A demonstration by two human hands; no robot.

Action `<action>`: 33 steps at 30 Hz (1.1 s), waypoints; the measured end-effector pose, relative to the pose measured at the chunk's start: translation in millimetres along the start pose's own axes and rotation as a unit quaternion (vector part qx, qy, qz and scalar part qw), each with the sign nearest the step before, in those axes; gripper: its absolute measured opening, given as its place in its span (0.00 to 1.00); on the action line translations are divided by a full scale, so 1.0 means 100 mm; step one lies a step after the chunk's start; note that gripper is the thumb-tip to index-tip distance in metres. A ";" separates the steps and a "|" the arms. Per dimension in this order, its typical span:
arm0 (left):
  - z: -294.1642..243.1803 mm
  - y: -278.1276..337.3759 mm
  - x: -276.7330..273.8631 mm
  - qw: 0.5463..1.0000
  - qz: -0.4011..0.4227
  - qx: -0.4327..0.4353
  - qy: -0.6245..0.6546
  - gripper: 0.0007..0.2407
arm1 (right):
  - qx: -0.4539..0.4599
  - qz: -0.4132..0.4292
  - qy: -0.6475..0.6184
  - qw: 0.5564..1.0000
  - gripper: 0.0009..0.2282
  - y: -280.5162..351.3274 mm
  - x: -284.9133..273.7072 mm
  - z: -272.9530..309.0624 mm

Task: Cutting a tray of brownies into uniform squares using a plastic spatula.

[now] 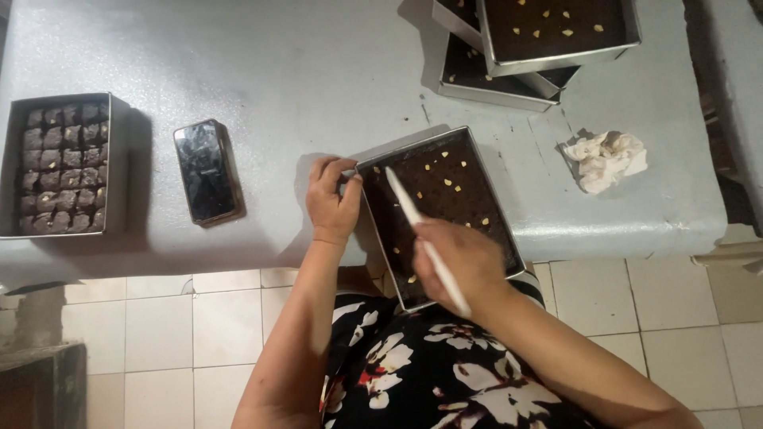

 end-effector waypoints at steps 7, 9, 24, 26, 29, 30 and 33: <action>-0.04 -0.02 0.00 1.000 0.010 -0.001 0.006 0.07 | 0.104 -0.053 -0.049 0.992 0.07 0.05 -0.35 -0.58; -0.03 -0.03 0.00 1.000 0.009 -0.006 0.015 0.07 | 0.078 -0.059 -0.053 0.994 0.07 0.05 -0.36 -0.57; -0.07 -0.03 0.00 1.000 0.013 -0.021 0.001 0.11 | 0.005 -0.043 -0.005 0.999 0.07 0.04 -0.29 -0.39; -0.08 -0.03 0.00 1.000 0.015 -0.022 0.001 0.10 | 0.003 -0.042 -0.003 0.999 0.07 0.02 -0.31 -0.36; -0.10 -0.04 -0.01 1.000 0.015 -0.023 0.003 0.09 | -0.004 -0.038 0.003 0.999 0.07 0.02 -0.29 -0.35; -0.11 -0.03 -0.01 1.000 0.016 -0.025 0.007 0.09 | -0.007 -0.035 0.008 0.999 0.07 0.03 -0.29 -0.35; -0.14 -0.03 -0.01 1.000 0.018 -0.022 -0.002 0.08 | -0.014 -0.014 0.013 1.000 0.07 0.02 -0.26 -0.34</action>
Point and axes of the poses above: each hand's wrist, its own y-axis away from the middle knuckle, its own x-axis out of the palm, z = x × y, the point moved 8 cm from there along -y, towards the middle knuckle, and after that the axes turned 7 degrees about y, right-handed, at the moved point
